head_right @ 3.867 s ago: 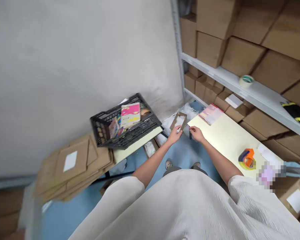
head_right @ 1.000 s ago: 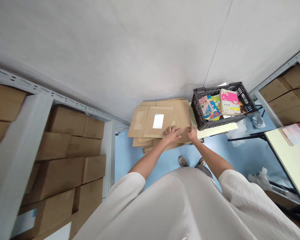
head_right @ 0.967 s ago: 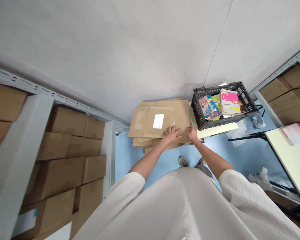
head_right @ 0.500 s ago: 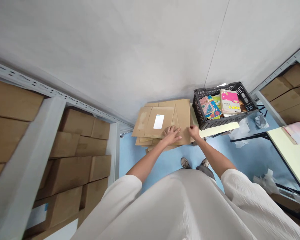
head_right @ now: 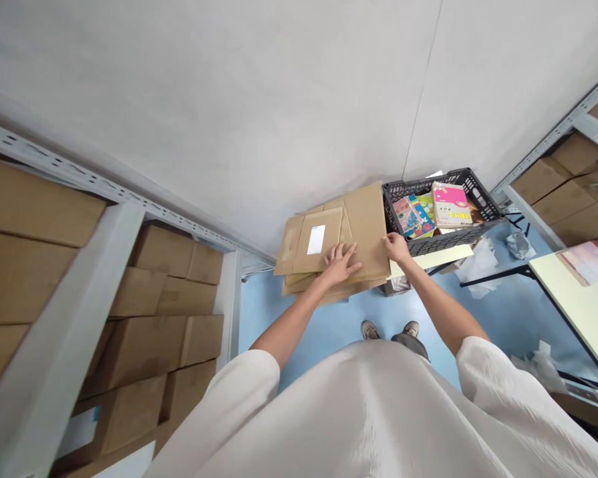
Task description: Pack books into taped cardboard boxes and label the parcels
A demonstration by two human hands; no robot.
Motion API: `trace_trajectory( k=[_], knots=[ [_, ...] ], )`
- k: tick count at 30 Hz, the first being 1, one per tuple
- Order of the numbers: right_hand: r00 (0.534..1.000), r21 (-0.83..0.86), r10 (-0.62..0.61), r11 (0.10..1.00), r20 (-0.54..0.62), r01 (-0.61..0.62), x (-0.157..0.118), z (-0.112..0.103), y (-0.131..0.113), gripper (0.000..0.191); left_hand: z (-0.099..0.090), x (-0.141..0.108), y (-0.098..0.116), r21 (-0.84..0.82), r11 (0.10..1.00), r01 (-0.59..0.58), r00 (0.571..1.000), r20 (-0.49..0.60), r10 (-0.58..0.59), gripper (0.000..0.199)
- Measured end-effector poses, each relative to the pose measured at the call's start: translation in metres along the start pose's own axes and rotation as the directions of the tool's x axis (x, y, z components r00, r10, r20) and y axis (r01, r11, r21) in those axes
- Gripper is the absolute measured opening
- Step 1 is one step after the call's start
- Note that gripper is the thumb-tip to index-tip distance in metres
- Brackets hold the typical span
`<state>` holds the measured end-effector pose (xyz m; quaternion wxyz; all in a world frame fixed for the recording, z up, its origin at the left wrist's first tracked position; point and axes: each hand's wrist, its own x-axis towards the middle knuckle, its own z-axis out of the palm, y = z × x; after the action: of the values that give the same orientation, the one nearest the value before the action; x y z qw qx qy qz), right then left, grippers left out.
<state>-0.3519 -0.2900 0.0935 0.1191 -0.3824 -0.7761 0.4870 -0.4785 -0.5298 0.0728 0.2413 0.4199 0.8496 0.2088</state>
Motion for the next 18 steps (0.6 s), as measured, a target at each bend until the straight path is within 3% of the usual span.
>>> trace_trajectory(
  k=[4, 8, 13, 18],
  knots=[
    [0.997, 0.14, -0.077, 0.987, -0.019, 0.079, -0.003, -0.064, -0.005, 0.033, -0.001, 0.008, 0.001, -0.004, 1.0, 0.014, 1.0, 0.004, -0.014, 0.083],
    [0.995, 0.169, -0.052, 0.983, -0.09, 0.066, -0.014, -0.136, 0.003, 0.039, 0.008, 0.016, 0.002, -0.005, 0.999, 0.05, 0.998, 0.036, -0.05, 0.082],
    [0.97, 0.136, -0.048, 0.987, -0.238, 0.083, -0.039, -0.222, 0.028, 0.042, 0.023, 0.032, 0.01, 0.007, 0.994, 0.108, 0.994, 0.026, -0.108, 0.08],
    [0.949, 0.153, -0.006, 0.987, -0.316, 0.057, -0.071, -0.297, 0.065, 0.043, 0.025, 0.073, 0.039, -0.066, 0.994, 0.082, 0.994, -0.071, -0.087, 0.072]
  ],
)
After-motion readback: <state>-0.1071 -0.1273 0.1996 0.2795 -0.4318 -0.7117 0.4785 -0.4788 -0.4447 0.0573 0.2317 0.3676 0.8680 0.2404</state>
